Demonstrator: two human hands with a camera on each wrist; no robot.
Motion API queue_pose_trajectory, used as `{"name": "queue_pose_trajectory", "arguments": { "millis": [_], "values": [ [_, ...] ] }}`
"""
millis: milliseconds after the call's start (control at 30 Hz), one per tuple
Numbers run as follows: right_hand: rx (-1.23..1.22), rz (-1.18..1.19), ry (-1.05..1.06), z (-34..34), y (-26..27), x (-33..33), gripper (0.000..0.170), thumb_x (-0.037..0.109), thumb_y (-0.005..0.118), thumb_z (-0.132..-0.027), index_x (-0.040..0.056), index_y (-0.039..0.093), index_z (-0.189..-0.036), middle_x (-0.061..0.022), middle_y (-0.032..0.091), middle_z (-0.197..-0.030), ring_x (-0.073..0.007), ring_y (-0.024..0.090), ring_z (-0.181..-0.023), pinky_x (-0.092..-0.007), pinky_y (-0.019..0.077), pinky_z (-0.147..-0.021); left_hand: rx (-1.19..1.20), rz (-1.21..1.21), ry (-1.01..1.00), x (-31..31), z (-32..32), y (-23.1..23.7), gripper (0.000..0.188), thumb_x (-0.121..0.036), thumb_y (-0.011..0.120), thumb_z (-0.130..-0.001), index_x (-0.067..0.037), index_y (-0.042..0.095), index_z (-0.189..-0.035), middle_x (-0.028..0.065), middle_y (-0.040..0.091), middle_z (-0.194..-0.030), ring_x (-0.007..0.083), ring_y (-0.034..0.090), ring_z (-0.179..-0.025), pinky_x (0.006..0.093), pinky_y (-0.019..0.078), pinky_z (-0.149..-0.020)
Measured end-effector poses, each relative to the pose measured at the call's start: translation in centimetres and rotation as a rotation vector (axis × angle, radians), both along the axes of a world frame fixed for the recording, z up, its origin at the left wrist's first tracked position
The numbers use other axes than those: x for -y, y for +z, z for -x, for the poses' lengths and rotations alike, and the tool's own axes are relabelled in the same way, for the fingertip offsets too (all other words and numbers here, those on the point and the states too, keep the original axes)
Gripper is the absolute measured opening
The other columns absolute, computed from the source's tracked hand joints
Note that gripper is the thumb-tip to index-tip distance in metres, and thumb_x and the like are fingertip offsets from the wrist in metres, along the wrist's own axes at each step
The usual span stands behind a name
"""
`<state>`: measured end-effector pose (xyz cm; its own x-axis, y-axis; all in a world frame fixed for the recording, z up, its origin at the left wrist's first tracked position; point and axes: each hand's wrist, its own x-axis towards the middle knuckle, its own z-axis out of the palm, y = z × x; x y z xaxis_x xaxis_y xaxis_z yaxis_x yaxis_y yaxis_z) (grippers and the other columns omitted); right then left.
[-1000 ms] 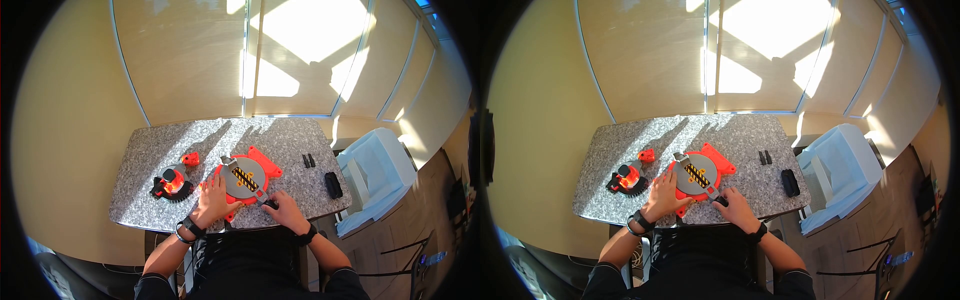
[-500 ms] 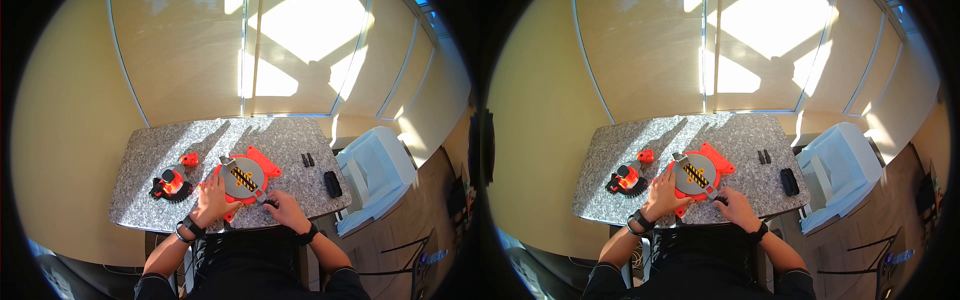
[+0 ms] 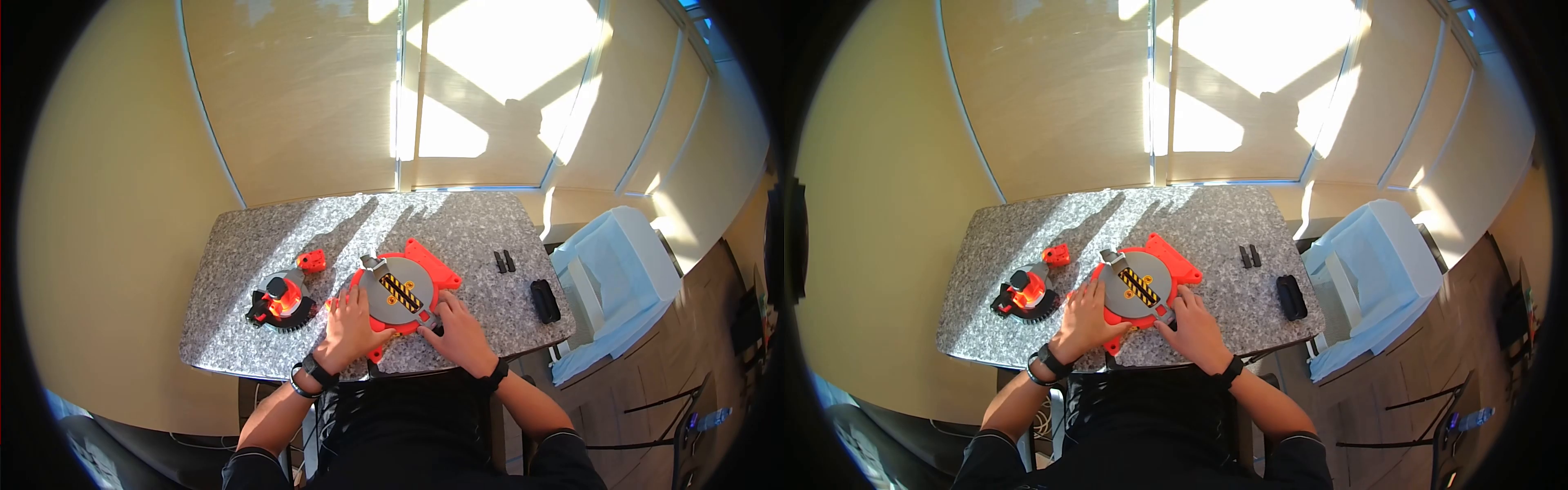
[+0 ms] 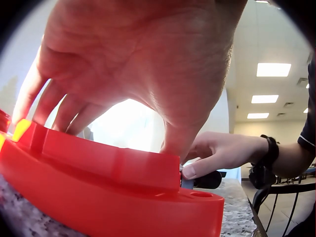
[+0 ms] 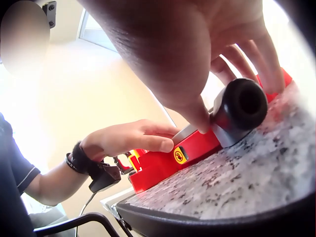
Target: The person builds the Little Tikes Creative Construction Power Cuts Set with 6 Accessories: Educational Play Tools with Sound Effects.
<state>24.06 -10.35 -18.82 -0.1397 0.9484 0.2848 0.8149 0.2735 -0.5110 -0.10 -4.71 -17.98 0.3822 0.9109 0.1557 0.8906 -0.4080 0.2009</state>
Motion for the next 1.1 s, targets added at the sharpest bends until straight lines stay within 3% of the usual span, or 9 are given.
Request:
{"name": "queue_pose_trajectory", "arguments": {
  "millis": [67, 200, 333, 567, 833, 1100],
  "values": [
    [0.06, -0.016, -0.01, 0.1, 0.1, 0.0, 0.046, 0.031, 0.077, -0.089, -0.0065, 0.058, -0.108, -0.0326, 0.049, -0.146, -0.0469, 0.048, -0.136, -0.0481, 0.0487, -0.107, 0.0, 0.002, 0.006, 0.0, 0.0, -0.1, 0.109, -0.06, 0.083, -0.073, 0.01, 0.041, -0.146, 0.0285, 0.049, -0.149, 0.0475, 0.046, -0.141, 0.0545, 0.0408, -0.115],
    [0.078, -0.081, 0.021, 0.0, -1.0, -0.5, 0.045, 0.029, 0.076, -0.09, -0.0076, 0.057, -0.108, -0.0351, 0.045, -0.15, -0.048, 0.046, -0.139, -0.049, 0.0477, -0.109, -0.002, 0.014, -0.001, 0.0, 0.0, 0.1, 0.109, -0.061, 0.082, -0.073, 0.01, 0.041, -0.146, 0.0289, 0.049, -0.149, 0.0472, 0.045, -0.141, 0.0554, 0.0391, -0.116],
    [-0.009, -0.071, 0.018, 0.1, -1.4, -0.7, 0.043, 0.026, 0.077, -0.088, -0.0067, 0.056, -0.105, -0.0364, 0.046, -0.149, -0.0498, 0.053, -0.131, -0.0491, 0.0494, -0.105, -0.019, 0.069, 0.006, 0.1, -0.1, 0.5, 0.113, -0.061, 0.081, -0.074, 0.012, 0.038, -0.149, 0.0285, 0.044, -0.153, 0.0445, 0.04, -0.145, 0.0536, 0.0336, -0.12],
    [-0.072, 0.017, 0.01, 0.2, -0.8, -0.8, 0.041, 0.024, 0.079, -0.086, -0.0047, 0.055, -0.102, -0.0379, 0.047, -0.148, -0.0506, 0.063, -0.114, -0.0481, 0.055, -0.093, -0.012, 0.042, 0.009, 0.3, -0.3, 0.7, 0.11, -0.059, 0.082, -0.074, 0.013, 0.04, -0.146, 0.028, 0.047, -0.149, 0.0428, 0.042, -0.143, 0.052, 0.037, -0.118],
    [-0.088, 0.04, 0.01, 0.0, -0.8, -0.8, 0.042, 0.024, 0.079, -0.084, -0.0046, 0.055, -0.102, -0.0381, 0.046, -0.149, -0.05, 0.064, -0.11, -0.0483, 0.0555, -0.091, -0.015, 0.021, -0.014, 0.1, -0.2, 0.7, 0.109, -0.058, 0.084, -0.071, 0.013, 0.043, -0.142, 0.0268, 0.05, -0.145, 0.0407, 0.047, -0.136, 0.0501, 0.0443, -0.111],
    [-0.108, 0.007, 0.012, 0.0, -1.1, -0.9, 0.041, 0.023, 0.08, -0.084, -0.0043, 0.054, -0.1, -0.0377, 0.047, -0.148, -0.0507, 0.063, -0.111, -0.0481, 0.0551, -0.091, 0.0, 0.057, -0.016, 0.0, -0.2, 1.0, 0.109, -0.058, 0.083, -0.074, 0.013, 0.041, -0.145, 0.0303, 0.049, -0.147, 0.0457, 0.049, -0.137, 0.0531, 0.0421, -0.114]
  ]
}}
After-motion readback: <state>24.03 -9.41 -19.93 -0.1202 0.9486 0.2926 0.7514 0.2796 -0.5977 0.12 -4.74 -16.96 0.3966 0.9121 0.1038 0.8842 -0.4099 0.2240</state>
